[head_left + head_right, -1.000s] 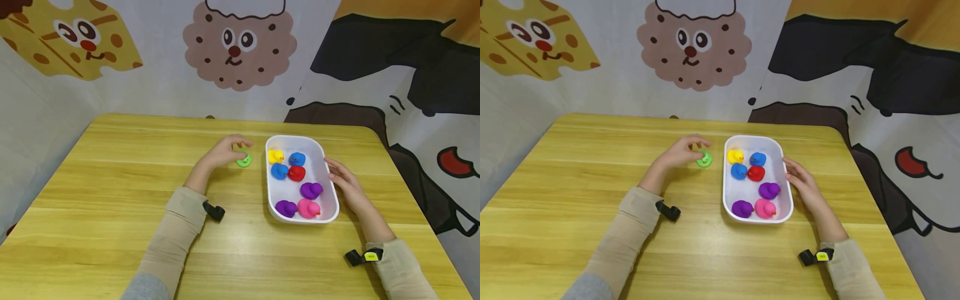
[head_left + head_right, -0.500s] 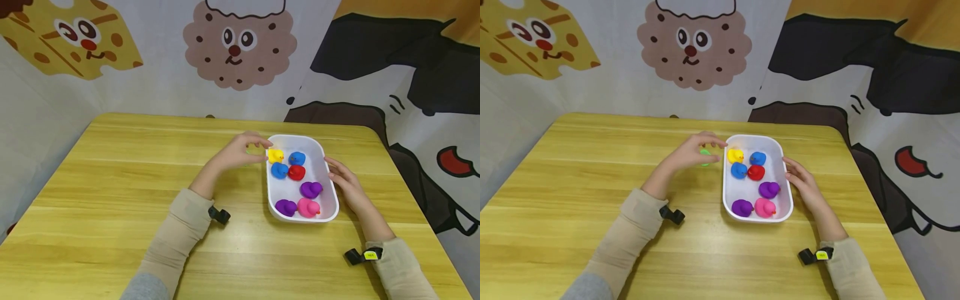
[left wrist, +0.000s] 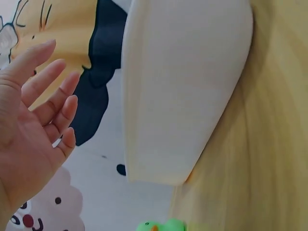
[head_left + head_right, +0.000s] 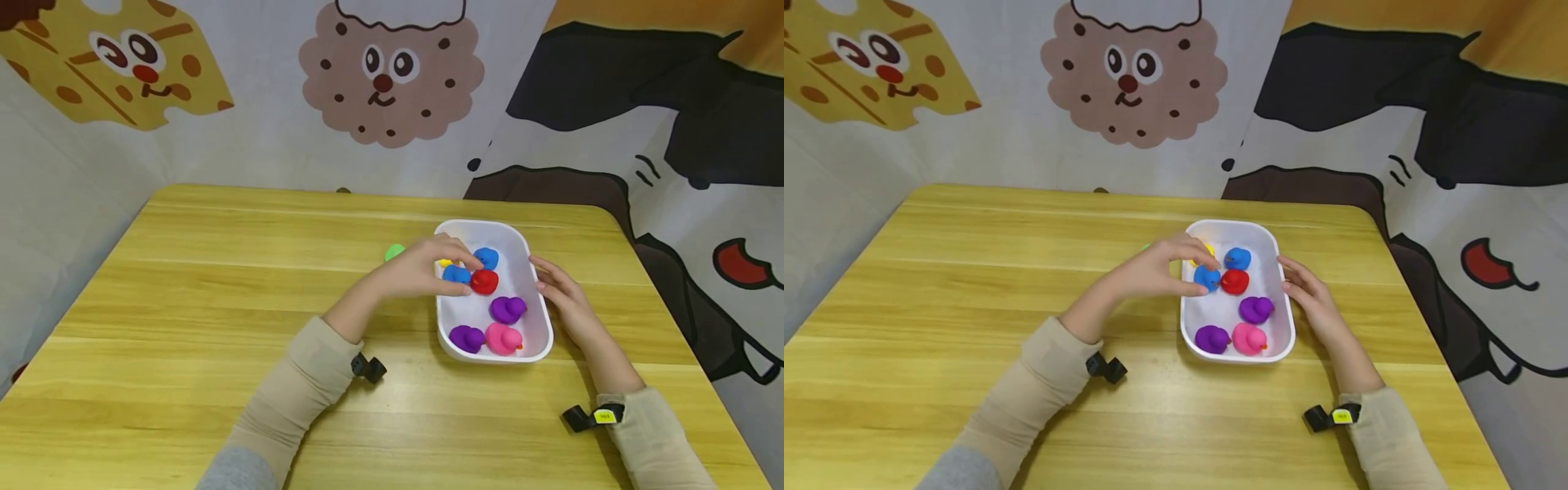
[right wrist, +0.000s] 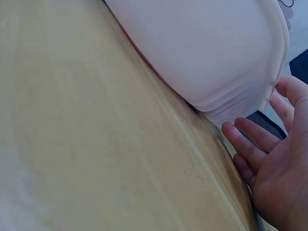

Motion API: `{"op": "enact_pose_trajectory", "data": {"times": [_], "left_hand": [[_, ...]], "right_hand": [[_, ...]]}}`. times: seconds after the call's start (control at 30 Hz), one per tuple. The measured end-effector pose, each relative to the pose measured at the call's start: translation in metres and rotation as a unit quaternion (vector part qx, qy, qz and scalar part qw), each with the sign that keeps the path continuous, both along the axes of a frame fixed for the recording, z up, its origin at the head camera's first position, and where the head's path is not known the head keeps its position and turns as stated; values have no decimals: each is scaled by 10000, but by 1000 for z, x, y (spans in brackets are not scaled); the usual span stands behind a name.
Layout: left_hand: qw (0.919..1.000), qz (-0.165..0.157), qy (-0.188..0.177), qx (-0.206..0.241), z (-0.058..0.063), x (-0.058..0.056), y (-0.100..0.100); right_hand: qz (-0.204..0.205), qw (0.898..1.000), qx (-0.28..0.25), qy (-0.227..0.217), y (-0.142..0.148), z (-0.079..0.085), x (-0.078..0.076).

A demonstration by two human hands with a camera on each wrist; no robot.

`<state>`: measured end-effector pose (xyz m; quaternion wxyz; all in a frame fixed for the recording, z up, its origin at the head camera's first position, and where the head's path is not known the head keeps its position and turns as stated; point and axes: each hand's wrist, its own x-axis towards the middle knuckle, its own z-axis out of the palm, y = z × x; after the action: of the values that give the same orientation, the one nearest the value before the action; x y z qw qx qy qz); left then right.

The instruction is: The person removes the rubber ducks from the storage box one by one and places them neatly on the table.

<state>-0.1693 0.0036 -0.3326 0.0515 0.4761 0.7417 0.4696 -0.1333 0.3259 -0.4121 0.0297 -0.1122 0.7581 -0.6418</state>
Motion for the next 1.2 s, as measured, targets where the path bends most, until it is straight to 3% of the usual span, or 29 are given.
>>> {"op": "enact_pose_trajectory", "data": {"times": [0.3, 0.53, 0.97, 1.07, 1.2], "left_hand": [[9973, -593, 91, -412, -10, 7, 17], [9899, -1018, -15, -985, -19, 13, 28], [9808, -1011, 265, -1644, -28, 15, 37], [9744, -1014, 478, -1950, -27, 15, 39], [9596, -888, 797, -2549, -27, 17, 42]], "right_hand": [[-18, 10000, 36, 26, 1, 0, 0], [10, 10000, 33, 37, 1, 0, 0], [0, 10000, -7, 76, 0, 0, -1], [19, 10000, -53, 54, 0, -1, -1], [31, 10000, -89, 2, 0, -1, -1]]}}
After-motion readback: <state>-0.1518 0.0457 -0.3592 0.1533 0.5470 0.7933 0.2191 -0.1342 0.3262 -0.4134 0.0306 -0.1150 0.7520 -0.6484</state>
